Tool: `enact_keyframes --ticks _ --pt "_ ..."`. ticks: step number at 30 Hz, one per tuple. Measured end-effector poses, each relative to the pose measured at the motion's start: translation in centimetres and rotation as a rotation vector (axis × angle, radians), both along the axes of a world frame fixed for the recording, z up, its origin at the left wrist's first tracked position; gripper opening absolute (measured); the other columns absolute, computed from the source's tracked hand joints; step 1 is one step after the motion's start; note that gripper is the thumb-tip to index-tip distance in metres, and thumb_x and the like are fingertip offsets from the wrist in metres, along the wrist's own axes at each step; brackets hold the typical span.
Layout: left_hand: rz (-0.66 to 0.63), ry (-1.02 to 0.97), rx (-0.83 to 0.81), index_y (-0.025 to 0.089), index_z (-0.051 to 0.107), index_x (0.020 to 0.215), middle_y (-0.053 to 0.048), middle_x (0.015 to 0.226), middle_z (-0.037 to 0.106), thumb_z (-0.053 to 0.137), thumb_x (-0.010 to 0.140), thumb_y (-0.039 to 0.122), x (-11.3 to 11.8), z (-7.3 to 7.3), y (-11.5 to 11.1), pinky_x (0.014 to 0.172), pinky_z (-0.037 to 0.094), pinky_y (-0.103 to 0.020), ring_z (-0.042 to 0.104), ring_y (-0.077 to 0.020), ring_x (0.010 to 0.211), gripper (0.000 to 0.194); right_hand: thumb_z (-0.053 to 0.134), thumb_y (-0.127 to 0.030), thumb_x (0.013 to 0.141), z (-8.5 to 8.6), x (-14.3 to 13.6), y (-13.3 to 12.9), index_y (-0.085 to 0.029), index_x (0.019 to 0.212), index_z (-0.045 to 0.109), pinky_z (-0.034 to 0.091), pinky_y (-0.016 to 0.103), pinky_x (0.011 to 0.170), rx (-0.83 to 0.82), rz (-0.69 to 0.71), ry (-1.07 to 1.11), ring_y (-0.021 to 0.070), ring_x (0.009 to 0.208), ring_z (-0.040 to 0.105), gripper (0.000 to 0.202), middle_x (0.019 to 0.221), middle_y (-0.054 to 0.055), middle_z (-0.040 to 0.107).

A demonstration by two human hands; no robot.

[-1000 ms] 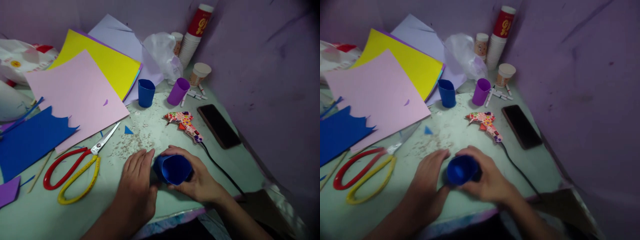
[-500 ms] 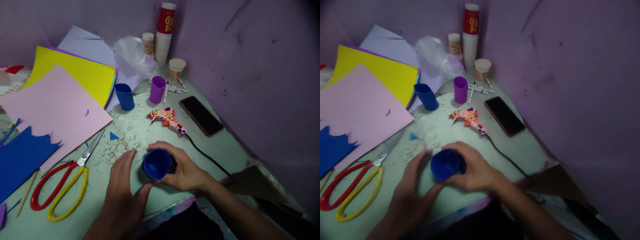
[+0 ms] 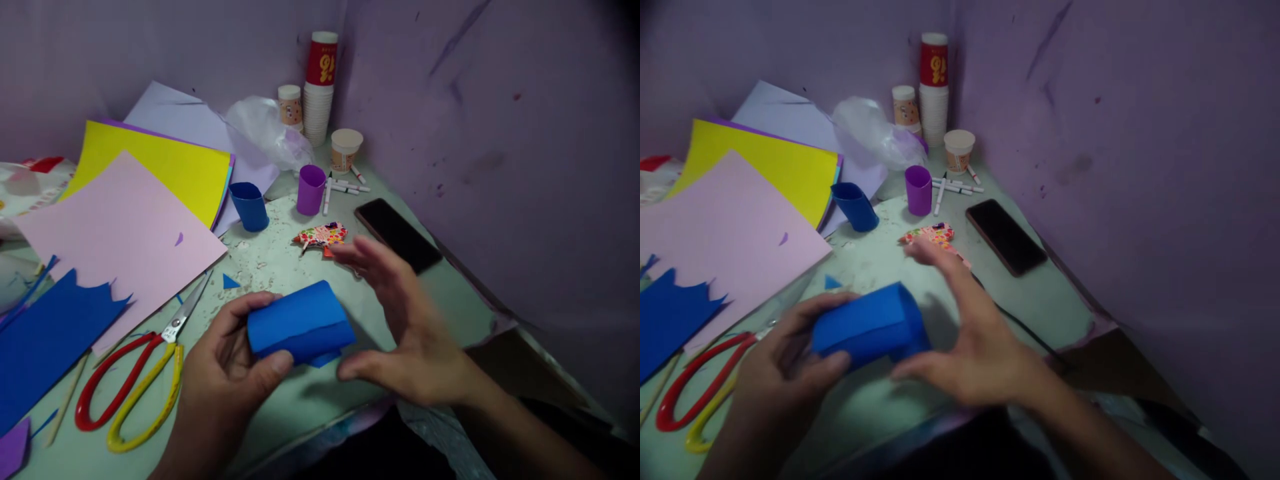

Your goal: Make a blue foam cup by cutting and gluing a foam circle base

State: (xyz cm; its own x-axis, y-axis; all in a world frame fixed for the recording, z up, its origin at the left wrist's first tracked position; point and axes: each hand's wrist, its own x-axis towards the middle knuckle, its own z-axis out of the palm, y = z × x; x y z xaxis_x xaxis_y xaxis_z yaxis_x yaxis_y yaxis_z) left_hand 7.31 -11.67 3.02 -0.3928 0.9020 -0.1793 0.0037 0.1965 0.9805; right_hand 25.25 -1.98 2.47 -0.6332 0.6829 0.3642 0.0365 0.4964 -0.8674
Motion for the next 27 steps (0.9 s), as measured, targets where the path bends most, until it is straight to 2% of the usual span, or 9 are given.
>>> enact_keyframes --ticks 2,4,8,12,16,19,23,25,27 --pt "0.007 -0.384 -0.031 0.025 0.057 0.106 -0.004 0.11 0.066 0.076 0.065 0.033 0.1 -0.7 0.1 0.08 0.054 -0.031 0.065 -0.0229 0.097 0.046 0.079 -0.05 0.064 -0.9 0.0 -0.2 -0.03 0.145 0.024 0.035 0.046 0.109 -0.262 0.036 0.133 0.0277 0.131 0.042 0.1 0.144 0.01 0.041" --pt "-0.059 -0.648 -0.038 0.021 0.057 0.109 -0.008 0.113 0.064 0.076 0.065 0.031 0.3 -1.4 0.2 0.087 0.051 -0.036 0.062 -0.0265 0.104 0.05 0.081 -0.05 0.06 -1.6 -0.4 -0.5 -0.032 0.142 0.031 0.04 0.045 0.106 -0.412 0.125 0.173 0.0275 0.128 0.047 0.097 0.14 0.009 0.048" --pt "-0.188 -0.821 0.003 0.018 0.055 0.116 -0.011 0.123 0.06 0.075 0.067 0.026 0.7 -2.9 0.2 0.099 0.042 -0.041 0.054 -0.0291 0.117 0.054 0.087 -0.038 0.056 -1.9 -1.3 -0.9 -0.036 0.132 0.045 0.045 0.042 0.102 -0.502 0.153 0.198 0.0252 0.119 0.056 0.088 0.132 0.005 0.056" --pt "-0.229 -0.761 0.077 0.021 0.055 0.117 -0.009 0.126 0.058 0.074 0.07 0.025 1.0 -3.8 0.0 0.095 0.044 -0.034 0.055 -0.0255 0.116 0.051 0.087 -0.039 0.055 -1.4 -1.7 -1.0 -0.036 0.132 0.047 0.05 0.038 0.098 -0.574 0.117 0.289 0.0256 0.119 0.057 0.086 0.138 0.004 0.05" --pt "-0.252 -0.635 0.07 0.025 0.051 0.122 -0.007 0.133 0.054 0.075 0.07 0.025 0.7 -3.5 -0.3 0.101 0.04 -0.034 0.049 -0.0233 0.124 0.058 0.085 -0.039 0.061 -1.2 -1.4 -1.3 -0.032 0.132 0.047 0.054 0.032 0.09 -0.573 0.051 0.166 0.0233 0.115 0.059 0.081 0.124 0.005 0.062" --pt "-0.086 -0.407 0.033 0.024 0.05 0.122 -0.006 0.128 0.058 0.073 0.072 0.026 -0.7 -2.7 -0.5 0.099 0.044 -0.033 0.053 -0.0208 0.12 0.055 0.083 -0.035 0.064 -1.3 -0.7 -1.4 -0.034 0.133 0.045 0.056 0.029 0.083 -0.425 0.001 -0.012 0.0214 0.108 0.063 0.079 0.12 0.004 0.064" --pt "0.238 -0.135 0.028 0.018 0.058 0.105 -0.006 0.101 0.068 0.069 0.073 0.026 -3.0 -2.1 -1.1 0.078 0.054 -0.028 0.065 -0.0182 0.093 0.035 0.081 -0.035 0.067 -2.2 0.1 -1.3 -0.034 0.135 0.041 0.054 0.034 0.088 -0.226 0.029 -0.205 0.0232 0.11 0.061 0.079 0.121 0.005 0.062" --pt "0.267 -0.038 0.006 0.019 0.059 0.1 -0.004 0.094 0.07 0.066 0.074 0.023 -3.2 -2.2 -1.4 0.074 0.055 -0.026 0.067 -0.0161 0.085 0.027 0.079 -0.037 0.068 -2.6 0.2 -1.3 -0.033 0.136 0.041 0.052 0.037 0.092 -0.174 0.038 -0.252 0.0248 0.111 0.06 0.078 0.121 0.006 0.062" --pt "0.18 0.135 0.009 0.02 0.06 0.094 -0.002 0.087 0.07 0.059 0.078 0.018 -2.7 -2.5 -1.8 0.071 0.054 -0.025 0.066 -0.0143 0.08 0.016 0.077 -0.037 0.07 -3.0 0.0 -1.5 -0.032 0.136 0.04 0.052 0.039 0.091 -0.134 0.031 -0.273 0.0254 0.11 0.061 0.075 0.12 0.006 0.063"
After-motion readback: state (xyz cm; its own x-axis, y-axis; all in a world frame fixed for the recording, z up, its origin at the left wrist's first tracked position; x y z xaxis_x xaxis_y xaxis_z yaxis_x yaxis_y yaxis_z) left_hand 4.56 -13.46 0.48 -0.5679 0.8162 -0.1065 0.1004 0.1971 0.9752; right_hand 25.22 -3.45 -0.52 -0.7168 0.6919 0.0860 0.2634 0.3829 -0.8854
